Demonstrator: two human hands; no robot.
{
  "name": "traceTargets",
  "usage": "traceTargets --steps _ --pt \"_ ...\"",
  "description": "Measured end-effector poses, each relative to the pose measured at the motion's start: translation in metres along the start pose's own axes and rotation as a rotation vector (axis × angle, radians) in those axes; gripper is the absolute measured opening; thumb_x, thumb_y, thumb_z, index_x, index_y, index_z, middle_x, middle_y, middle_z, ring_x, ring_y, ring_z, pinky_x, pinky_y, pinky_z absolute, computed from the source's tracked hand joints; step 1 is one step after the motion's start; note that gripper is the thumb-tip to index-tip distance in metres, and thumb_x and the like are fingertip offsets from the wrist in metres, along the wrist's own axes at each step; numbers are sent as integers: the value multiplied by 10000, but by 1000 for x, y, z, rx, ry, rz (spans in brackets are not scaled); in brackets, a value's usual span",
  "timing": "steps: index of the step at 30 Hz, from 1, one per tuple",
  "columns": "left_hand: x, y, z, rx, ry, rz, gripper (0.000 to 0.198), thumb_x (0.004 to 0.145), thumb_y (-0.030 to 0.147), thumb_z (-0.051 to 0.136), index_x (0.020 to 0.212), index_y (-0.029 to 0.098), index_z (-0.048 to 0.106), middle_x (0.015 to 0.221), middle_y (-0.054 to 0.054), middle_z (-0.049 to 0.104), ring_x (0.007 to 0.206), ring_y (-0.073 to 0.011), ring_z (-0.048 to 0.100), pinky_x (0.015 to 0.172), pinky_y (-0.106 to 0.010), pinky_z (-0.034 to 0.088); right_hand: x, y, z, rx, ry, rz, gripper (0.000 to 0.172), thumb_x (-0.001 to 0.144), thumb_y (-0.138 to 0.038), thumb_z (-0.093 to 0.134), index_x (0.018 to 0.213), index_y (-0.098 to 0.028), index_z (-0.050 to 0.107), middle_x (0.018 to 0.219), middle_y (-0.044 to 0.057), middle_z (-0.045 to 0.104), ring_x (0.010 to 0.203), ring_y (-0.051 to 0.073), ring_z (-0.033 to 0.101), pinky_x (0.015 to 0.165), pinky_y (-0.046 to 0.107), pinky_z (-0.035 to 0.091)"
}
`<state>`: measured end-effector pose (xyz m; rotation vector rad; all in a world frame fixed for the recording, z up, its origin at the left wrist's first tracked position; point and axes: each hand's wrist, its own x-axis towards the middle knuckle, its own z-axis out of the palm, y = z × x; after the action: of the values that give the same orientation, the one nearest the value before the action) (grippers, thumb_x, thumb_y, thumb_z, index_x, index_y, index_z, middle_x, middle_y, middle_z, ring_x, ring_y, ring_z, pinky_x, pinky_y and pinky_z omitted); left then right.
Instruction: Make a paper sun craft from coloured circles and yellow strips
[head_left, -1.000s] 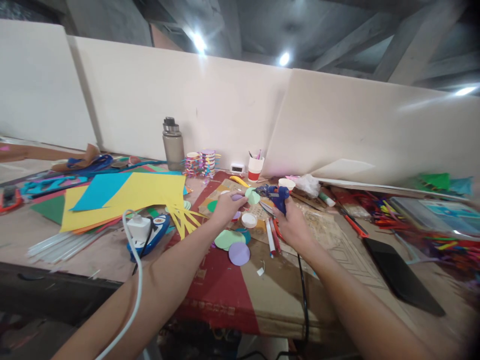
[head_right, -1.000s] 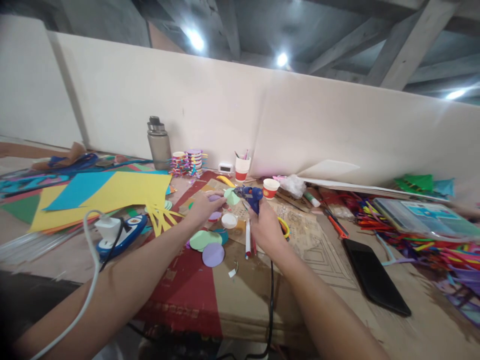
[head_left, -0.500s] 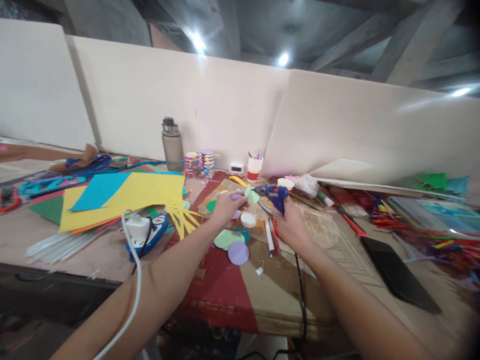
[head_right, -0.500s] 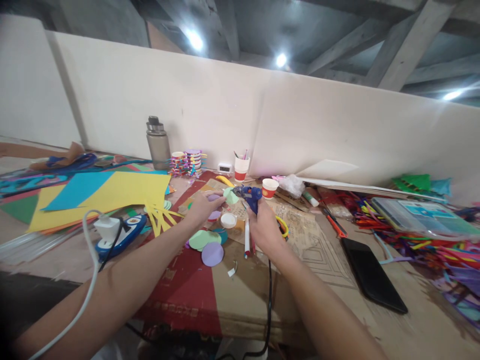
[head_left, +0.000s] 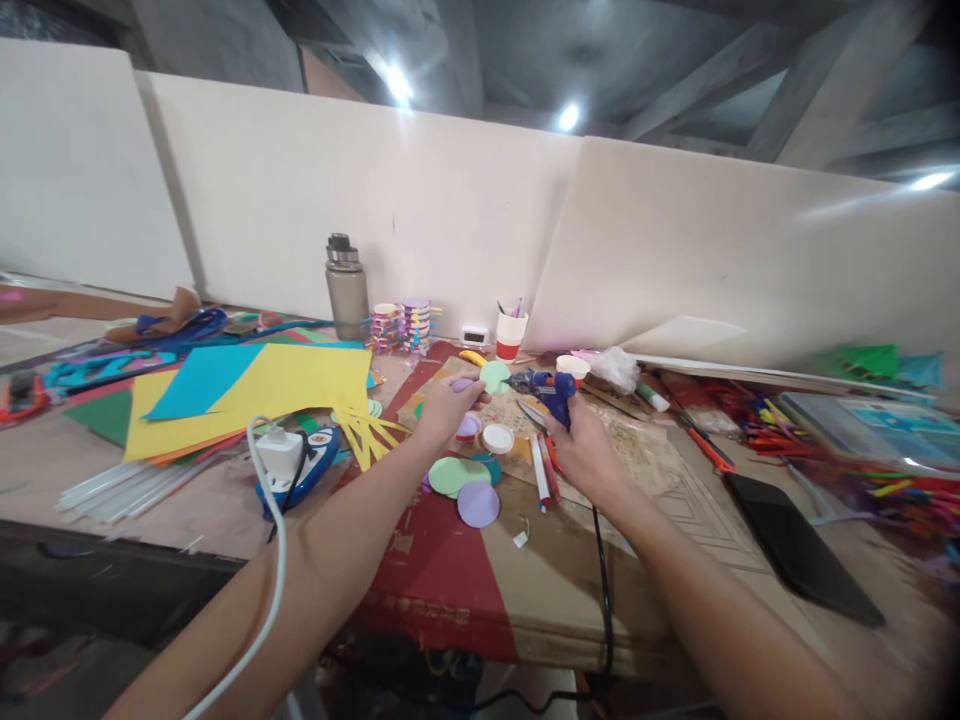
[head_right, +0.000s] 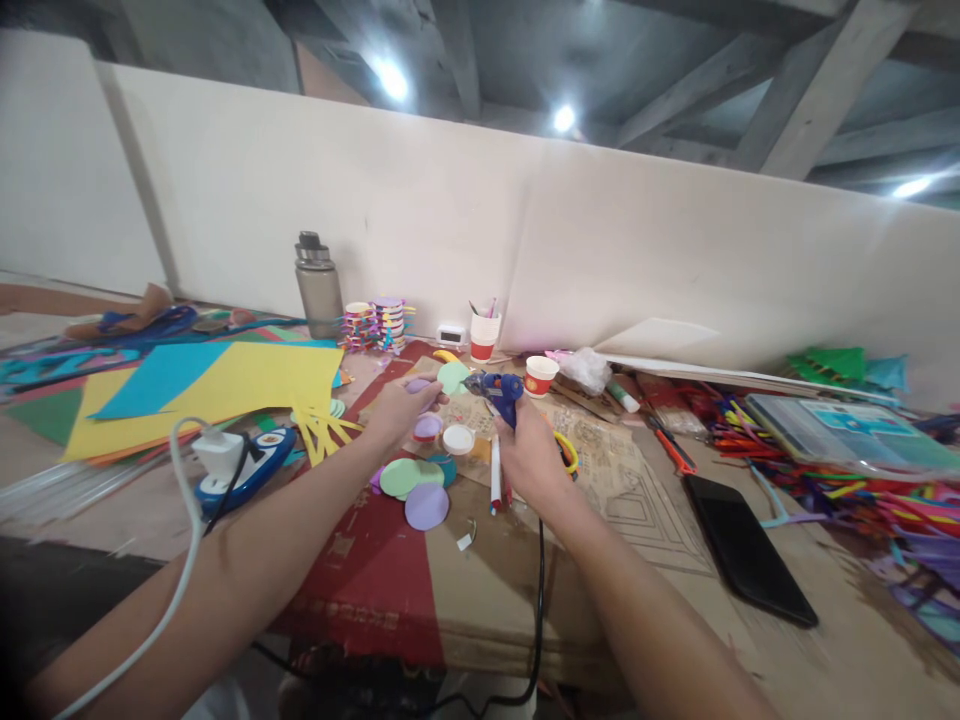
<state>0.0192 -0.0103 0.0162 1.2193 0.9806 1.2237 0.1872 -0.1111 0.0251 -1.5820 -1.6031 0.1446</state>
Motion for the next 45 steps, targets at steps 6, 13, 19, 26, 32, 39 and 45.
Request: traceTargets --steps 6,13,19,26,32,39,45 --pt "-3 0 2 40 -78 -2 104 758 191 633 836 165 696 615 -2 667 584 -106 620 581 -195 479 1 1 1 22 73 21 325 853 -255 473 1151 -166 570 1095 140 680 1027 292 634 900 423 482" --pt "2 -7 3 54 -115 -3 68 746 191 653 796 184 698 587 18 656 547 -105 607 542 -195 467 0 1 1 9 61 -16 326 866 -256 463 1160 -153 561 1104 147 666 1008 278 630 889 414 481" --pt "-2 1 3 104 -111 6 118 769 194 634 855 177 712 613 11 671 572 -101 616 570 -190 470 -2 -1 3 38 15 -27 359 860 -236 477 1204 -158 543 1131 131 659 1039 264 612 927 418 461" --pt "-6 9 1 170 -63 10 145 777 192 623 887 160 712 622 8 684 578 -102 619 560 -186 467 -1 -3 2 52 5 -37 356 849 -231 486 1189 -157 564 1124 128 659 1029 268 610 921 416 462" --pt "-2 -2 2 112 -121 32 116 750 192 645 834 169 721 606 8 679 568 -110 625 576 -202 483 2 2 0 36 47 -40 321 849 -234 483 1142 -152 585 1077 132 677 987 274 627 881 407 475" --pt "-4 0 1 79 -72 40 162 739 219 664 875 150 718 622 -14 689 576 -113 624 606 -213 499 6 7 -3 -16 53 13 351 877 -284 470 1182 -141 568 1121 153 669 1022 285 624 897 414 468" --pt "-2 2 -1 -3 -38 53 185 741 208 670 905 129 704 609 -10 674 580 -106 623 612 -211 501 4 5 -2 -37 43 3 345 878 -277 469 1178 -140 570 1120 162 670 1018 294 628 892 425 470"
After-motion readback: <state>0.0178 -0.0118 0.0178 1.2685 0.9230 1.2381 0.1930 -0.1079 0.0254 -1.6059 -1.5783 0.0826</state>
